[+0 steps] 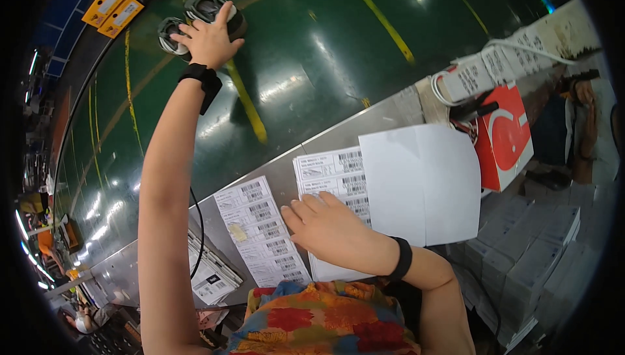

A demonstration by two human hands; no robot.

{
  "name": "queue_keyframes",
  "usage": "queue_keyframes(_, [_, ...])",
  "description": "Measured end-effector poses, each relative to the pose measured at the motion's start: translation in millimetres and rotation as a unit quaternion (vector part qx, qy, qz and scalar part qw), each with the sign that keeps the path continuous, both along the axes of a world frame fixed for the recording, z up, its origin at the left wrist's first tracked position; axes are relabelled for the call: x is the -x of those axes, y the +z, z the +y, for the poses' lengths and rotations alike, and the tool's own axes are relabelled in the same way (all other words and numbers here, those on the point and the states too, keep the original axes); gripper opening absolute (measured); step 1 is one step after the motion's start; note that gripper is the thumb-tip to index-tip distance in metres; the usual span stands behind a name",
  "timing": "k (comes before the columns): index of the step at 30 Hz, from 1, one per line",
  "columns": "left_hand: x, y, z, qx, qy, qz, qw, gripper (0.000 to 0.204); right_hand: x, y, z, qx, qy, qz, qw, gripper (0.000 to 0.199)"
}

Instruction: Checking and sorting shoes on a manufacturing conveyor belt line while managing labels.

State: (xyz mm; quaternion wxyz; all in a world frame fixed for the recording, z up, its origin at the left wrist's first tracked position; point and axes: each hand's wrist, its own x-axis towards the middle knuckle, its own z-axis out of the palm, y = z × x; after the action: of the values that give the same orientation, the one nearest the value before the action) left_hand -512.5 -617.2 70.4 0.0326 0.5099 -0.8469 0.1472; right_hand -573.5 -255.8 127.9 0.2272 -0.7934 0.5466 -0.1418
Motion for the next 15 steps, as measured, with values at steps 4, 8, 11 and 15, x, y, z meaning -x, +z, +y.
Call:
queue_keyframes(4, [-8, 19, -21, -0.104, 0.075, 0.021, 0.992, 0.071, 27, 6, -34, 0.050, -0.027, 0.099, 0.993, 0.042])
queue_keyframes(8, [-46, 35, -30, -0.169, -0.047, 0.066, 0.982, 0.055, 47, 19, -86, 0.133, -0.058, 0.134, 0.980, 0.033])
queue_keyframes(11, [-101, 35, 9, -0.218, -0.176, 0.031, 0.960, 0.052, 59, 22, -115, 0.163, -0.093, 0.092, 0.978, 0.031])
queue_keyframes(15, [-158, 68, 134, -0.233, -0.152, 0.055, 0.959, 0.050, 37, 8, -151, 0.105, -0.086, -0.103, 0.985, 0.031])
